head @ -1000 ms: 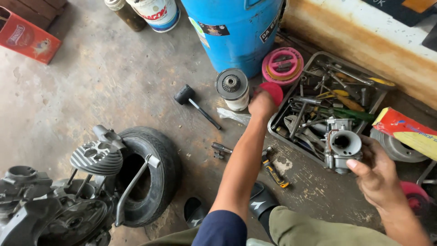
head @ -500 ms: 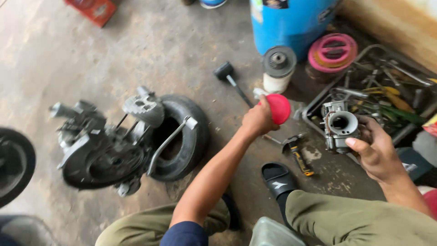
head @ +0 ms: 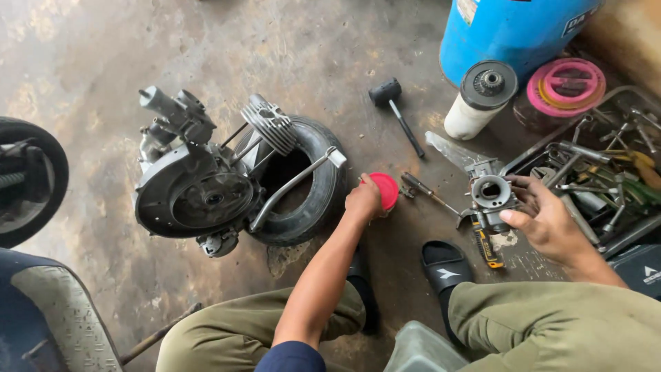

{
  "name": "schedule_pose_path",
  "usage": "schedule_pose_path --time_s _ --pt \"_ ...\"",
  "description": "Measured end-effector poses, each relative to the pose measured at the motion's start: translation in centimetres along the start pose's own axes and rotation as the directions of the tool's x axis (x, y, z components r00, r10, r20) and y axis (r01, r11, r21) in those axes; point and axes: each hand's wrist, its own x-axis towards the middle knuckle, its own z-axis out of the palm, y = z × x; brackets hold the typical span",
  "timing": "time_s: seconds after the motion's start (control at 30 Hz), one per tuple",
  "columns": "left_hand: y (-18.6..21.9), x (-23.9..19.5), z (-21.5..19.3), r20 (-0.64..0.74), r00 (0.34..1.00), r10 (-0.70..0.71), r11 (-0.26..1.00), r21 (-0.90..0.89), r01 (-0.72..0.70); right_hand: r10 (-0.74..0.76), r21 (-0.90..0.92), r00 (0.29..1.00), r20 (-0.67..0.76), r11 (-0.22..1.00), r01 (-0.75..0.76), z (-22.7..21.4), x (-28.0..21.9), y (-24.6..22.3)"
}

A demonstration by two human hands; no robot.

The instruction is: The person sits on the workshop floor next to a disassembled motorcycle engine and works on a carburetor. They turn the carburetor over in their hands, use a socket driver to loosen and tighten its parts, separate a small metal fitting from it, and continue driving fasteners on the carburetor body.

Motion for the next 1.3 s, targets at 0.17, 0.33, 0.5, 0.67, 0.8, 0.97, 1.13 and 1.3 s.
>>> schedule_pose_path --time_s 0.17,0.33,0.5,0.67,0.8,0.97,1.13,1.3 --pt "0.5 -1.5 -1.9 0.117 0.993 0.004 0.999 -0.038 0.001 -0.017 0.068 0.999 0.034 0.998 0.014 1.7 1.1 1.6" --pt "-1.3 -2.3 -2.1 -0.001 1.000 0.031 0.950 -0.309 -0.029 0.055 0.131 0.998 0.030 0.990 -0.058 4.4 1.8 0.7" --pt "-0.8 -0.9 -1.2 -0.316 0.944 0.095 0.911 -0.354 -0.210 0.017 0.078 0.998 0.066 0.997 -0.022 5.8 3.3 1.9" --pt "0.5 0.0 0.4 -0.477 0.865 0.158 0.942 -0.189 -0.277 -0.033 0.129 0.996 0.087 0.991 0.021 6.1 3.4 2.6" --pt "0.5 -0.4 0.3 -0.593 0.782 0.194 0.968 -0.014 -0.251 -0.008 0.146 0.997 0.077 0.989 -0.004 5.9 3.5 3.0" --pt "-0.4 -1.9 -1.0 -0.489 0.870 0.060 0.889 -0.371 -0.269 -0.003 0.114 0.999 0.053 0.993 -0.004 5.6 4.1 3.3" --pt "-2.0 -3.7 -0.2 -0.525 0.848 0.070 0.792 -0.487 -0.367 -0.030 0.055 0.998 0.053 0.998 0.027 5.9 4.1 3.2" --pt "-1.6 -5.3 -0.1 -0.537 0.843 -0.034 0.818 -0.499 -0.286 -0.069 0.117 0.993 0.093 0.991 0.058 6.2 4.8 4.1"
